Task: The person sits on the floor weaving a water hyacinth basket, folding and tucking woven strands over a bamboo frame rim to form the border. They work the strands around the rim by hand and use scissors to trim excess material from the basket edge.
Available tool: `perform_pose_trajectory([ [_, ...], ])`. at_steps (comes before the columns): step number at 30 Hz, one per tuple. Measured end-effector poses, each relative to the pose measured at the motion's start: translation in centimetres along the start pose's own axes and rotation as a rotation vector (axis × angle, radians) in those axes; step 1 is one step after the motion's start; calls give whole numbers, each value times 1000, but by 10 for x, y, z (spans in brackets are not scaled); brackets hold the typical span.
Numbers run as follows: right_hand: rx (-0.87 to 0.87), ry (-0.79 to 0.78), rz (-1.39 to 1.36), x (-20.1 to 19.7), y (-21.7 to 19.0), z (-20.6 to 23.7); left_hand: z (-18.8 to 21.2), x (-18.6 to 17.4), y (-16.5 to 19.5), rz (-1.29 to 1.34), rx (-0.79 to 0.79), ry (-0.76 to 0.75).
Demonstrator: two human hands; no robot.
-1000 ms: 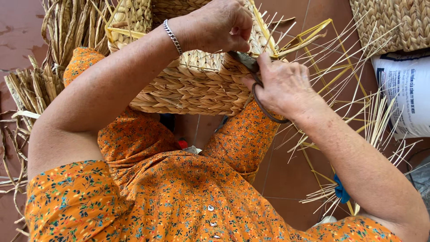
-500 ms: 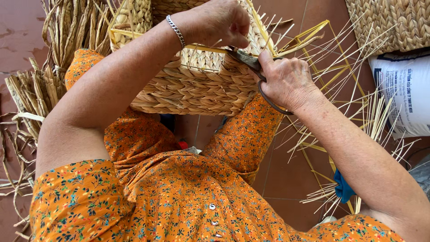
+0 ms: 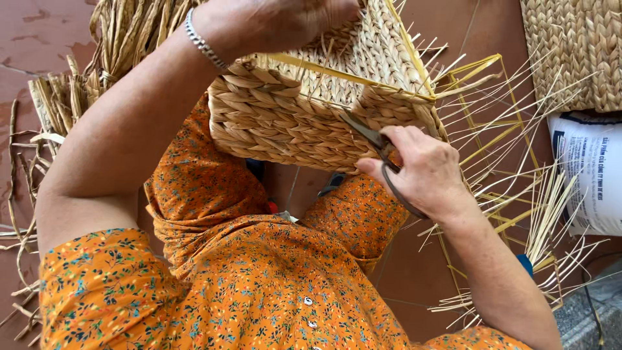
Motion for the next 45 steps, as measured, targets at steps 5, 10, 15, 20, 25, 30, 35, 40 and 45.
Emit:
perform_pose_trajectory([
  [5,64,-21,150,16,-13,-17,0,-33,51,108,-29,111],
  [10,89,-60,203,23,-23,-32,-9,-5,33,192,-243,28],
  [15,137,-92,237,25,-23,-40,-10,6,31,257,-194,119],
  [20,168,-123,222,18,-22,-31,-6,8,27,344,-225,116],
  [25,152,-111,202,15,-22,-32,-7,6,28,366,-207,140],
  [30,190,-198,225,34,-17,-43,-7,7,29,356,-206,140],
  [35,105,-142,220,41,-13,-43,-7,10,25,367,-198,158],
  [40,9,-110,222,56,-5,-39,-10,18,21,345,-176,175],
  [45,-3,-95,127,56,2,-27,-15,7,17,364,-196,274],
])
Point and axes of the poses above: each hand's wrist, its own z-axis away from the middle knuckle, its own x-axis out of the palm, y = z × x, the point moved 8 cm from there along -z, towards the middle knuckle, and after that the axes turned 1 degree about x, right-handed, at the moved point
